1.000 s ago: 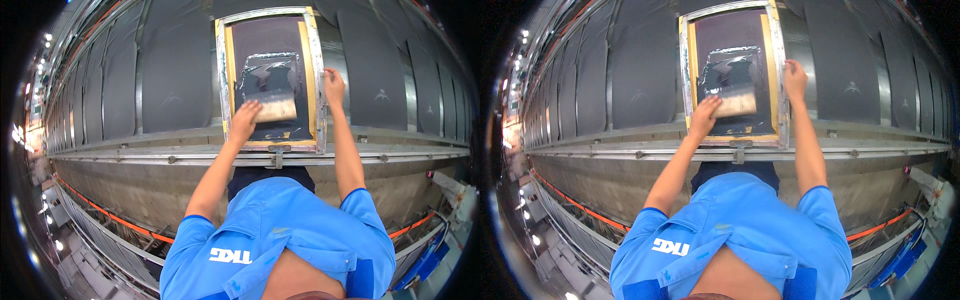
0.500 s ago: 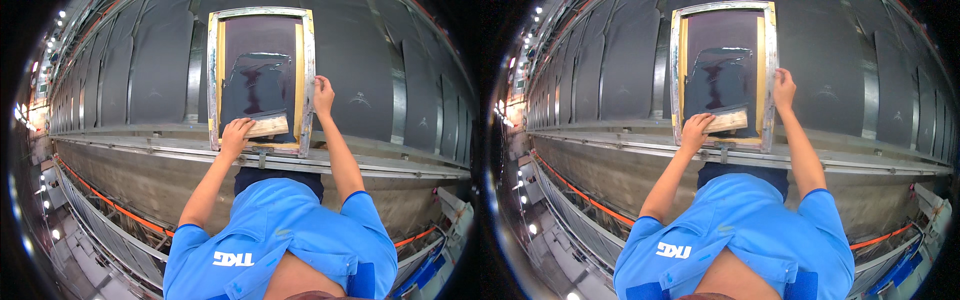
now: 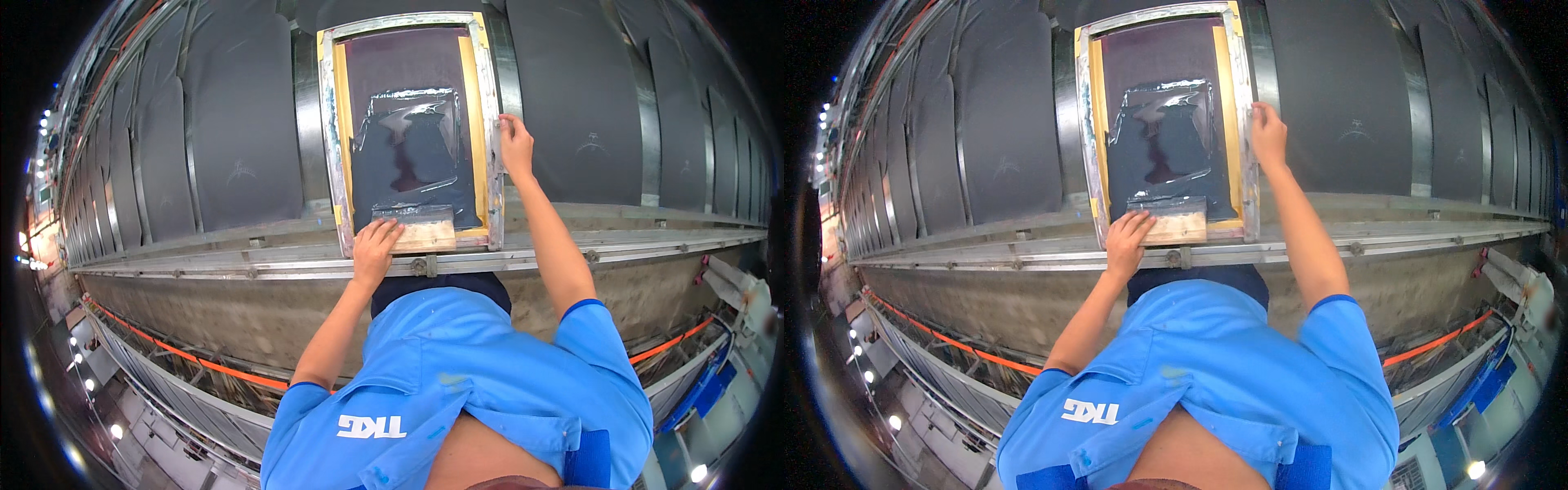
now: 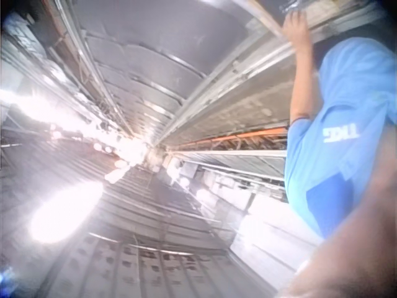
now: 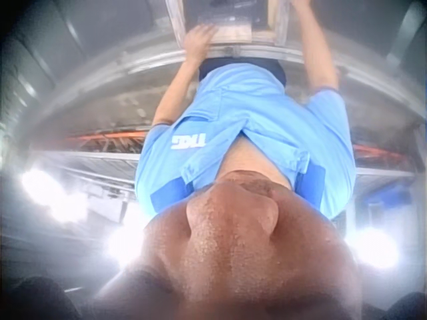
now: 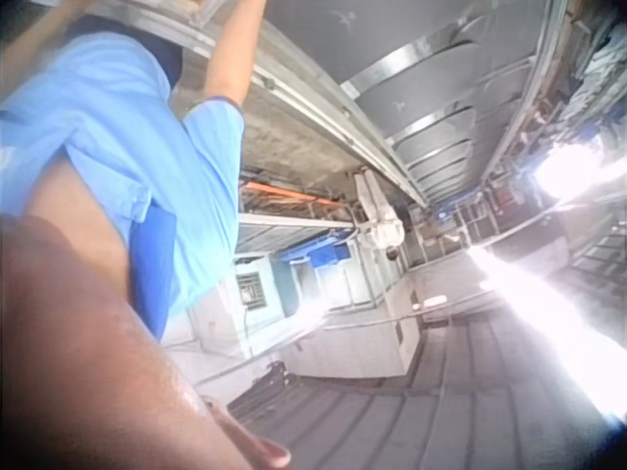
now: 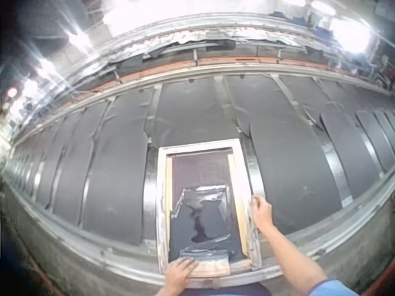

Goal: The person uses a squeegee to pull dark ink across a screen-printing frame repeatedly. The person briefly lifts the frame to inspect the underside, then resumes squeegeeing the same area.

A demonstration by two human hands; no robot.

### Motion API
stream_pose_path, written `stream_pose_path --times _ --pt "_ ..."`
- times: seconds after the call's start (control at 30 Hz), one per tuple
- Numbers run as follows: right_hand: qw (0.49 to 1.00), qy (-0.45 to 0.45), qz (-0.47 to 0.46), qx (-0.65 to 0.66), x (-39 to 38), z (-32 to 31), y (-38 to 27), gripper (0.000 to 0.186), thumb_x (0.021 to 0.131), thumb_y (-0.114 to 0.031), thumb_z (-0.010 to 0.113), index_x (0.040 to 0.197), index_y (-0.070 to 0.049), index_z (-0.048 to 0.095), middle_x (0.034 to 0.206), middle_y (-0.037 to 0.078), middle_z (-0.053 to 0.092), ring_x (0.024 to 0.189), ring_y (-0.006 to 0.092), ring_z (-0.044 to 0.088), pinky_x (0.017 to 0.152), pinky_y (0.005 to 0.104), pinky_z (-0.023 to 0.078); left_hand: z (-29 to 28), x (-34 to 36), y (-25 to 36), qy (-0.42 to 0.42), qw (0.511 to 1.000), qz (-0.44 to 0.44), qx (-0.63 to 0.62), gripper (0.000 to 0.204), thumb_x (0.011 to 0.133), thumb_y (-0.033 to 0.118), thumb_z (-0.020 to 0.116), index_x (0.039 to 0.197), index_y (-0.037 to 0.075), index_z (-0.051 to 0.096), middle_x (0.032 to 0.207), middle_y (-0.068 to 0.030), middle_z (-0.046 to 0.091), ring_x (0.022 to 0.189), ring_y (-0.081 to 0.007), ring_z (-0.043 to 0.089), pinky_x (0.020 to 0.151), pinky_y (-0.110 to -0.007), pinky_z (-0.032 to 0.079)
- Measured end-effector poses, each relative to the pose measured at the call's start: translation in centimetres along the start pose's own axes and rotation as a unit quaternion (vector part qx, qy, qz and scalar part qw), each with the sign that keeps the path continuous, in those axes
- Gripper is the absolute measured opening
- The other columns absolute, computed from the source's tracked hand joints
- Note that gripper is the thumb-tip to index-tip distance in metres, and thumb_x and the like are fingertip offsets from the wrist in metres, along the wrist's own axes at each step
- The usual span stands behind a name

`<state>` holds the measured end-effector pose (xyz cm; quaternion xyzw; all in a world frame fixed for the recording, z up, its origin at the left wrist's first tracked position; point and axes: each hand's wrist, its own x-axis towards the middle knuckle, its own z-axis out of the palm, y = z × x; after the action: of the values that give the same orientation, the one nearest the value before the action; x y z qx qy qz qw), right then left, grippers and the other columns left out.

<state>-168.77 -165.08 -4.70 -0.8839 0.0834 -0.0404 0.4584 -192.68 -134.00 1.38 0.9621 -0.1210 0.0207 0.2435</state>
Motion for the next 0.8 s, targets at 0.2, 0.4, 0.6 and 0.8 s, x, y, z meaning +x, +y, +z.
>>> stream_pose_path --times 0.2,0.4,0.6,0.8 --pt "0.925 -0.059 -0.223 -0.303 1.3 -3.5 -5.1 0.035 0.096 -0.034 0.066 0.118 -0.008 0.072 0.124 0.014 0.065 0.115 0.0328 0.061 0.093 0.0416 0.05 0.7 11.1 -4.7 0.043 0.999 0.003 0.009 0.05 0.073 -0.007 0.063 0.118 0.013 0.073 0.123 -0.0066 0.07 0.115 -0.0298 0.063 0.099 -0.042 0.05" --pt "0.903 -0.299 -0.27 -0.146 5.6 0.5 -12.2 0.038 0.084 -0.025 0.077 0.116 -0.004 0.072 0.12 0.015 0.066 0.113 0.0356 0.061 0.099 0.0429 0.05 -1.6 24.4 -9.1 -0.015 0.995 -0.065 -0.073 0.047 0.073 -0.001 0.074 0.116 0.019 0.076 0.115 -0.006 0.074 0.107 -0.027 0.069 0.095 -0.037 0.054" --pt "0.936 -0.211 -0.263 -0.097 -0.6 2.6 -7.3 0.048 0.077 -0.002 0.075 0.123 -0.001 0.064 0.122 0.017 0.064 0.117 0.0376 0.059 0.102 0.0436 0.049 0.0 21.1 -8.1 0.004 1.0 -0.022 -0.02 0.046 0.068 -0.004 0.074 0.11 0.016 0.078 0.115 -0.0048 0.075 0.106 -0.0274 0.069 0.094 -0.037 0.055" --pt "0.939 -0.263 -0.196 -0.101 -10.8 -0.8 -7.2 0.052 0.075 0.002 0.074 0.126 -0.001 0.062 0.129 0.017 0.061 0.12 0.0364 0.058 0.104 0.0432 0.048 0.2 10.7 -3.7 0.008 0.999 -0.015 -0.037 0.05 0.065 -0.008 0.071 0.11 0.013 0.076 0.114 -0.006 0.075 0.106 -0.0284 0.068 0.094 -0.039 0.054"
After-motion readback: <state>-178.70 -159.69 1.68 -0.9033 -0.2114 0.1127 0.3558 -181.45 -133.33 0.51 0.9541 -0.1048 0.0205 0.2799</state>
